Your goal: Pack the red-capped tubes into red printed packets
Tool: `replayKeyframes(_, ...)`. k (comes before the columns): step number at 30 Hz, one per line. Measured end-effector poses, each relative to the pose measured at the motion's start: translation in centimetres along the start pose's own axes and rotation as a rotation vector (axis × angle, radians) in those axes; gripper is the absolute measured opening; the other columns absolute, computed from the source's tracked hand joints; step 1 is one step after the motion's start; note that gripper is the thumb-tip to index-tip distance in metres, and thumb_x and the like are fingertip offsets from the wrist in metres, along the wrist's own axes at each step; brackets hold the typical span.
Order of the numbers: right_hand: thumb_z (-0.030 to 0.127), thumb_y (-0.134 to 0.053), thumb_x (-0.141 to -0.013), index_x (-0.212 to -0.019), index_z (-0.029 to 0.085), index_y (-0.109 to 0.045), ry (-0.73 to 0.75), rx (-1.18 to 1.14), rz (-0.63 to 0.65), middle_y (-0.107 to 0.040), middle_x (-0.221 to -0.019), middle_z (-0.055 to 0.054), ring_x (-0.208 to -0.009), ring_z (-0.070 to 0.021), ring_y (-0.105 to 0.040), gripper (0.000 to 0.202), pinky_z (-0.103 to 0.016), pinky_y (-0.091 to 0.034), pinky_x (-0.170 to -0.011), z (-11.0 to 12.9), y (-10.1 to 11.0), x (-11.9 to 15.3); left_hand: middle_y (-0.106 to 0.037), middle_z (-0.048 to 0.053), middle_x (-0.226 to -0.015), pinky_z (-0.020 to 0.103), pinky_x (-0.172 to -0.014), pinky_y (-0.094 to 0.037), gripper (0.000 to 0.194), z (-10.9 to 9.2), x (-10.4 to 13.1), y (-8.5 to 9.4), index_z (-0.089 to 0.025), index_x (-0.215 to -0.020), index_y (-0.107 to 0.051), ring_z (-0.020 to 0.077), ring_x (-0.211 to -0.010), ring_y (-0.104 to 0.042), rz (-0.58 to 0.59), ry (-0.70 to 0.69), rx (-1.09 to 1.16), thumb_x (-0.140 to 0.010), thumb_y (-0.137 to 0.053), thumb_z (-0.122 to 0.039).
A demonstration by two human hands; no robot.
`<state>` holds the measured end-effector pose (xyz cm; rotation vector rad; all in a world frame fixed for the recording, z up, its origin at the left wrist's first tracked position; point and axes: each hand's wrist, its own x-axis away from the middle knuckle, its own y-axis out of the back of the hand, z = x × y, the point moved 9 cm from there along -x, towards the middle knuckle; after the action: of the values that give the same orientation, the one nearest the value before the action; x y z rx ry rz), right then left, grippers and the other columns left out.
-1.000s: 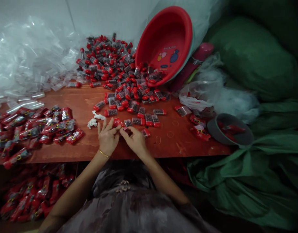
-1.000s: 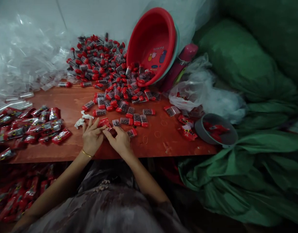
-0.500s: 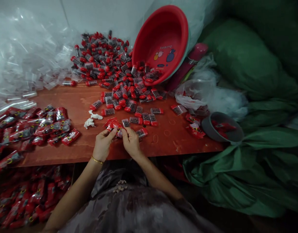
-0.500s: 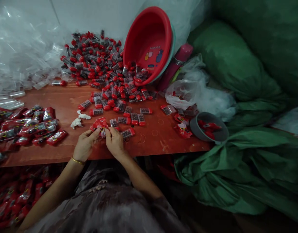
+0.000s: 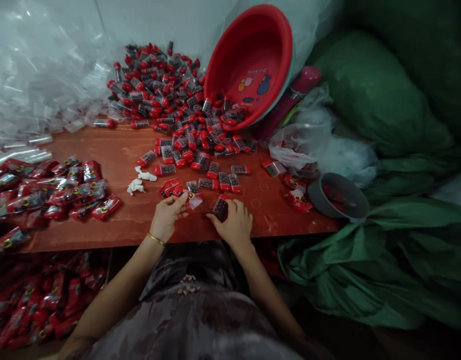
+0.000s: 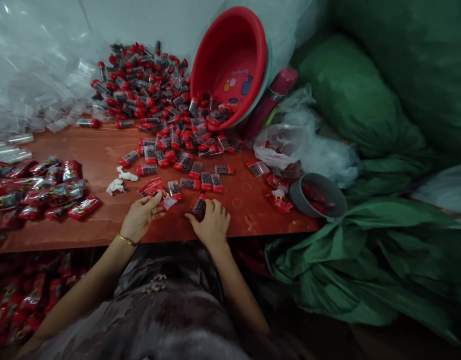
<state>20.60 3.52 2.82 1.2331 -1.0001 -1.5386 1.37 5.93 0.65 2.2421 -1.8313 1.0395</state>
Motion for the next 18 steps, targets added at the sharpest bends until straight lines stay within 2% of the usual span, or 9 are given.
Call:
replayKeyframes(2, 0.054, -0.054, -0.081, -0.116, 0.01, -0.056, -0.042, 0.055, -0.006, -0.062, -0.102, -0.017, -0.088, -0.0283, -0.056, 0.056, -0.036, -0.037, -0.071, -0.2, -0.3, -0.4, -0.064, -0.001, -0.059, 0.021, -0.049, -0.047, 0.05, 0.3, 0.0, -0.2, -0.014, -0.065, -0.06, 0.0099, -0.05, -0.058, 0.026, 0.043, 0.019, -0.034, -0.088, -0.043)
replayKeyframes(5, 0.033, -0.046, -0.088, -0.109, 0.008, -0.06, -0.039, 0.039, 0.003, -0.065, -0.089, -0.016, -0.078, -0.025, -0.059, 0.034, -0.034, -0.039, -0.069, -0.4, -1.1, -1.1, -0.066, 0.001, -0.062, 0.022, -0.051, -0.047, 0.048, 0.7, 0.0, -0.5, -0.015, -0.069, -0.061, 0.012, -0.054, -0.061, 0.067, 0.097, 0.043, -0.039, -0.088, -0.041)
replayKeyframes(7, 0.023, -0.041, -0.087, -0.1, 0.008, -0.062, -0.038, -0.065, -0.028, -0.066, -0.083, -0.015, -0.073, -0.023, -0.061, 0.029, -0.033, -0.042, -0.067, -1.0, -1.0, -1.2, -0.067, 0.002, -0.065, 0.023, -0.053, -0.048, 0.047, 0.8, 0.1, -0.6, -0.015, -0.072, -0.062, 0.0134, -0.057, -0.063, 0.088, 0.114, 0.05, -0.042, -0.087, -0.042)
replayKeyframes(10, 0.023, -0.035, -0.088, -0.095, 0.012, -0.062, 0.001, -0.384, -0.086, -0.068, -0.081, -0.012, -0.072, -0.0207, -0.063, 0.029, -0.031, -0.046, -0.067, -1.6, 0.4, -0.3, -0.068, 0.003, -0.064, 0.024, -0.054, -0.048, 0.046, 1.0, 0.2, -0.7, -0.016, -0.071, -0.062, 0.0144, -0.058, -0.064, 0.102, 0.126, 0.057, -0.044, -0.086, -0.043)
replayKeyframes(13, 0.026, -0.033, -0.091, -0.096, 0.017, -0.06, 0.037, -0.676, -0.069, -0.068, -0.081, -0.007, -0.069, -0.0174, -0.064, 0.029, -0.028, -0.048, -0.064, -1.4, 2.3, 1.3, -0.067, 0.002, -0.06, 0.024, -0.055, -0.048, 0.043, 1.3, 0.4, -1.0, -0.015, -0.068, -0.062, 0.0138, -0.056, -0.063, 0.119, 0.129, 0.043, -0.046, -0.085, -0.044)
replayKeyframes(18, 0.026, -0.037, -0.091, -0.093, 0.02, -0.06, 0.095, -0.783, -0.03, -0.067, -0.078, -0.004, -0.066, -0.0153, -0.062, 0.024, -0.026, -0.048, -0.061, 0.2, 4.7, 2.5, -0.068, 0.003, -0.063, 0.023, -0.054, -0.048, 0.042, 1.4, 0.9, -1.6, -0.013, -0.067, -0.064, 0.0121, -0.054, -0.062, 0.162, 0.113, 0.001, -0.045, -0.086, -0.042)
